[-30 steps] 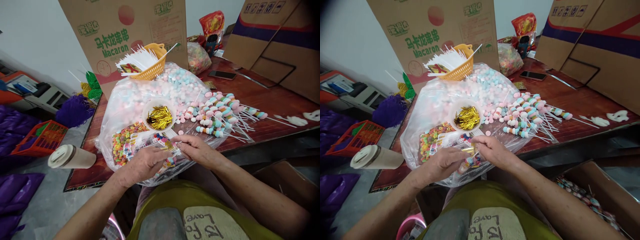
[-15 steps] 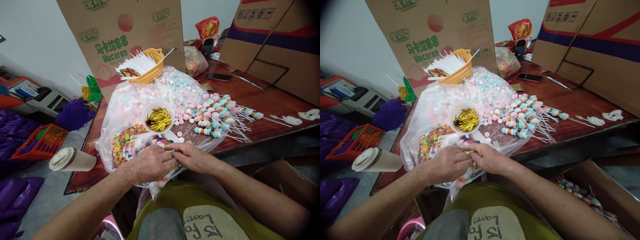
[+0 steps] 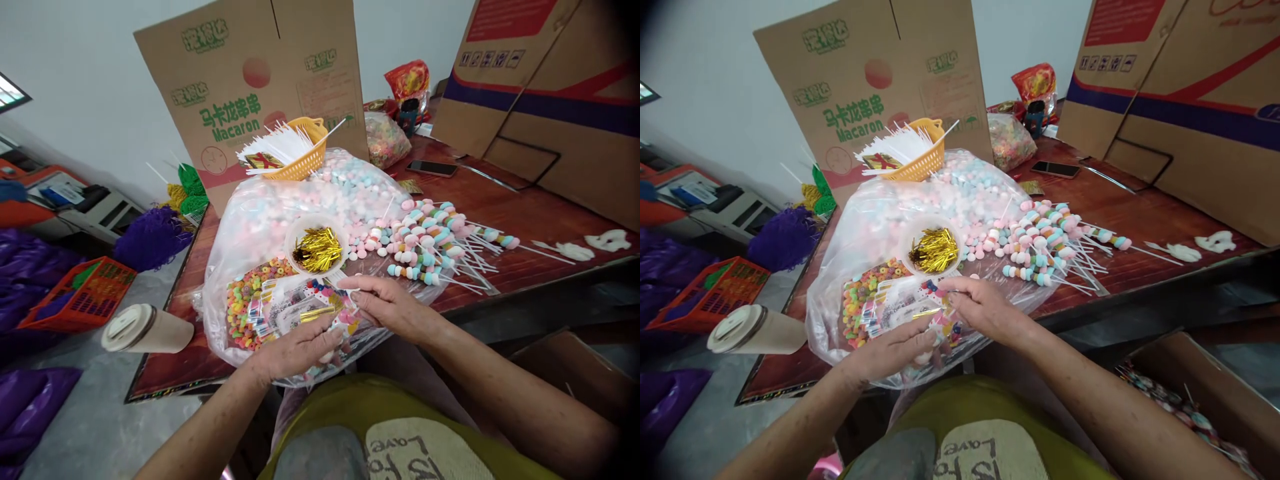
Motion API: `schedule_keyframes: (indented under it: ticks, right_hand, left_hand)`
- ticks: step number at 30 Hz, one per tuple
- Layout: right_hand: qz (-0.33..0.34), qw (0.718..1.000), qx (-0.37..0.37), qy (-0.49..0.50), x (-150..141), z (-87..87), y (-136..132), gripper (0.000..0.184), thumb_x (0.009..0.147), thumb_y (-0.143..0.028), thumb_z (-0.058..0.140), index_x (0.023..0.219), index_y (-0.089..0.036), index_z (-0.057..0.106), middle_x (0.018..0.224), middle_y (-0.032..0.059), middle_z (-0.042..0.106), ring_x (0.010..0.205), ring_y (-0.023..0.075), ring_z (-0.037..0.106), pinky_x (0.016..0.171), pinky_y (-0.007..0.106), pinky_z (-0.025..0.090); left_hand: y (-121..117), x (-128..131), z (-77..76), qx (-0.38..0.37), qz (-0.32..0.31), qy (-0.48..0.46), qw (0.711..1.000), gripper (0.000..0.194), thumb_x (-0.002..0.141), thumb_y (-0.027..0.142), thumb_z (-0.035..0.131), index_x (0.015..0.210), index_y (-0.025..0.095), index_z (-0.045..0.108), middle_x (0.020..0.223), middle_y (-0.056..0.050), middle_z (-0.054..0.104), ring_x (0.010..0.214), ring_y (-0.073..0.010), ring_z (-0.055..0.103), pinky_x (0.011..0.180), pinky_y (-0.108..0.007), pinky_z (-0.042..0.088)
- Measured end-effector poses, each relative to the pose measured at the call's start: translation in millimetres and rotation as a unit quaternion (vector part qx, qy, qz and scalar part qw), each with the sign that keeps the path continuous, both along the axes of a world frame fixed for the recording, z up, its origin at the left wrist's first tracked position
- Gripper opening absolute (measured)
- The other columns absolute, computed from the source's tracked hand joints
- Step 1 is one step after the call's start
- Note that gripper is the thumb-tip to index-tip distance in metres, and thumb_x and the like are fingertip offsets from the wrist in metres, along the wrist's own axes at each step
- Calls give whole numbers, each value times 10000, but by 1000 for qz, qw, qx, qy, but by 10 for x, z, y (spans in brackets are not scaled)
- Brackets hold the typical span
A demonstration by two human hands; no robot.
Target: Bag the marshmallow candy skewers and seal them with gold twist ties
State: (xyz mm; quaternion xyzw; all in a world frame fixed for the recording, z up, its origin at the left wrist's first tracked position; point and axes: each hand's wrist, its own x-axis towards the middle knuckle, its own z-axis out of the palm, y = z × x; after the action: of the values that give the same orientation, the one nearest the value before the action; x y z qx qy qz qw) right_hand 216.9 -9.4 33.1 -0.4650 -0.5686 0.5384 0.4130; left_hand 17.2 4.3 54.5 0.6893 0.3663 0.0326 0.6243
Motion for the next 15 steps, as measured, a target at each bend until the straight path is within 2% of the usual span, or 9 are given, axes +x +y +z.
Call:
schedule_keyframes:
  ticks: [3,5,7,9,11,13,15]
  right_hand:
    - [-1,999,-24,23,-12,-16,4,428,812,-385,517,1137,-111,573,506,-70,381,434,64,318,403,191,224]
    - [-21,995,-41,88,9,-48,-12,541,821,-426,524,1286,-163,440,570,-70,449,419,53,307,397,188,234]
    - [-33,987,-57,146,16,-101,-50,608,806,-455,560,1331,-232,349,672,-64,512,418,42,328,396,182,269]
    - [10,984,-96,150,-22,-172,-106,531,753,-454,632,1195,-212,462,681,-63,519,412,33,345,379,173,279]
    - [43,980,-138,134,-98,-246,-161,366,705,-450,674,898,-166,546,577,-77,479,372,24,319,342,164,237]
    - [20,979,-147,142,-177,-302,-198,339,707,-467,654,711,-171,490,506,-85,455,329,19,287,317,165,205]
    - [-10,980,-136,144,-228,-331,-214,345,724,-475,624,665,-182,452,497,-78,481,313,28,311,309,169,221]
  left_hand:
    - [-100,111,-28,-26,75,2,997,338,869,478,412,916,191,584,771,-31,634,552,-116,536,462,-190,371]
    - [-131,171,-54,-15,139,4,990,336,869,477,390,837,185,552,670,-7,601,486,-103,495,421,-182,329]
    - [-141,209,-74,-2,181,6,983,344,879,467,351,794,184,528,591,9,556,459,-103,466,410,-184,309]
    - [-137,227,-95,29,183,4,983,343,884,454,334,763,184,509,567,18,523,459,-106,450,427,-196,323]
    - [-125,226,-121,88,163,1,983,338,885,443,336,740,184,498,604,13,519,499,-115,470,488,-219,371]
    - [-107,206,-143,147,121,4,982,351,894,436,325,729,181,502,643,3,525,570,-133,501,587,-247,412]
    - [-89,171,-156,165,70,14,984,372,907,437,302,757,181,526,653,-2,532,624,-147,509,649,-260,415]
